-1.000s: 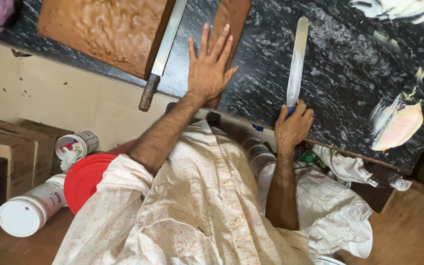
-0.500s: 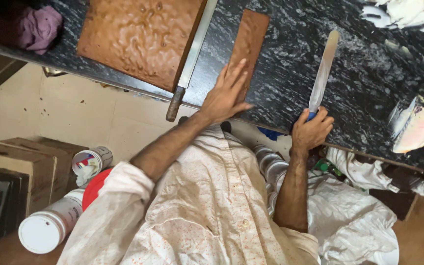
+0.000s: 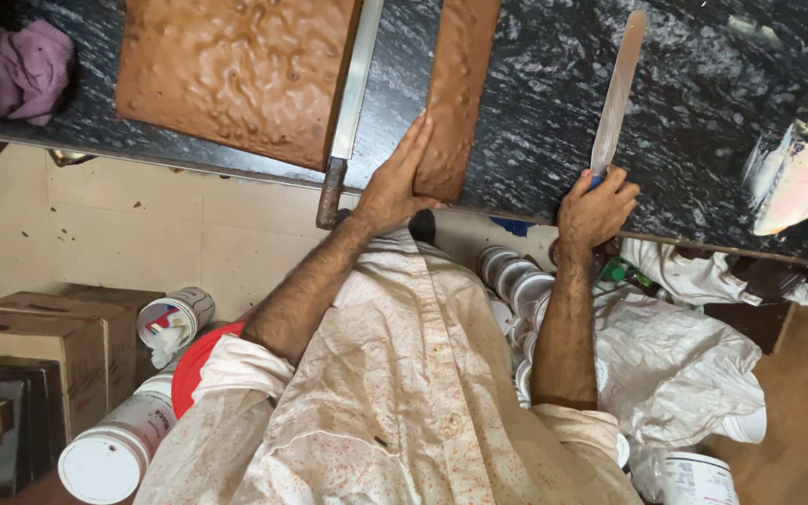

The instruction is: The person flips a slab of brownie onto a board, removes the baking paper, and cuts it into rectangular pieces using a long knife.

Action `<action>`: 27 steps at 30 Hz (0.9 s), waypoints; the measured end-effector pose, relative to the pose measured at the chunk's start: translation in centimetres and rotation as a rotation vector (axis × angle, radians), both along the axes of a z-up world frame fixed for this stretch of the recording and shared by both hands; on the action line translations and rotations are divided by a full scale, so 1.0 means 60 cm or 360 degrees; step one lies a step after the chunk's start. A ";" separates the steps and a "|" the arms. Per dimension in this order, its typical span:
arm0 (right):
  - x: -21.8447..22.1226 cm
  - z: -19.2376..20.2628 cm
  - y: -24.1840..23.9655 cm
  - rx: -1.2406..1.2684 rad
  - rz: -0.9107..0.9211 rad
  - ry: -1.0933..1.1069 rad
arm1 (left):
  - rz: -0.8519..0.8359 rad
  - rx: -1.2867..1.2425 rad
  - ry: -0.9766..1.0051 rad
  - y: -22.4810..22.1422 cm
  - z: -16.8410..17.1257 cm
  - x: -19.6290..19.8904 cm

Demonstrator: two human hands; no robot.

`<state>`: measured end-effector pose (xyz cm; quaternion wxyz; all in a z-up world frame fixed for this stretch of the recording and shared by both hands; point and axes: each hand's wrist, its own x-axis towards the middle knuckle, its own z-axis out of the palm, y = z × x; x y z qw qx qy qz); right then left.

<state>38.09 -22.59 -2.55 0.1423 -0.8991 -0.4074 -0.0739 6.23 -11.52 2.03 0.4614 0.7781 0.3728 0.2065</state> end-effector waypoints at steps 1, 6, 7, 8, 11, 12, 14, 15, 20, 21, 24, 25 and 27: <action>0.001 -0.001 0.000 0.0010 -0.0009 0.0008 | -0.0007 0.0069 -0.0095 0.002 0.002 -0.001; 0.004 -0.008 -0.002 0.0008 0.0019 -0.0017 | 0.0173 -0.0240 -0.0008 0.018 -0.006 0.043; 0.006 -0.010 -0.002 0.0009 0.0037 -0.0034 | 0.0259 -0.0311 0.0032 0.024 -0.014 0.062; 0.008 -0.013 -0.004 0.0007 0.0051 -0.0026 | 0.0274 -0.0313 0.0038 0.031 -0.023 0.078; 0.021 -0.021 -0.008 0.0004 0.0094 -0.0029 | 0.0490 0.0200 0.0088 0.041 -0.038 0.117; 0.032 -0.021 -0.006 0.0011 0.0115 0.0026 | 0.0509 0.0058 0.0258 0.044 -0.038 0.128; 0.063 -0.013 0.001 0.0017 0.0152 0.0096 | 0.0541 -0.0086 0.0440 0.048 -0.032 0.132; 0.084 -0.004 0.007 0.0070 0.0230 0.0097 | 0.0444 -0.0001 0.0402 0.052 -0.029 0.130; 0.122 0.052 0.036 0.0058 0.0325 0.0005 | 0.0070 -0.0024 0.0261 0.070 -0.021 0.115; 0.114 0.068 0.034 0.0168 0.0383 -0.0055 | 0.0083 0.0120 0.0199 0.061 -0.019 0.111; 0.052 0.100 0.054 0.0376 0.0486 0.0147 | 0.0130 0.0191 0.0111 0.011 -0.001 0.061; 0.025 0.112 0.062 0.0478 0.0500 0.0394 | 0.0139 0.0128 0.0071 -0.009 0.008 0.037; -0.041 0.141 0.067 0.0564 0.0631 0.0438 | 0.0220 0.0075 0.0168 -0.032 0.029 -0.015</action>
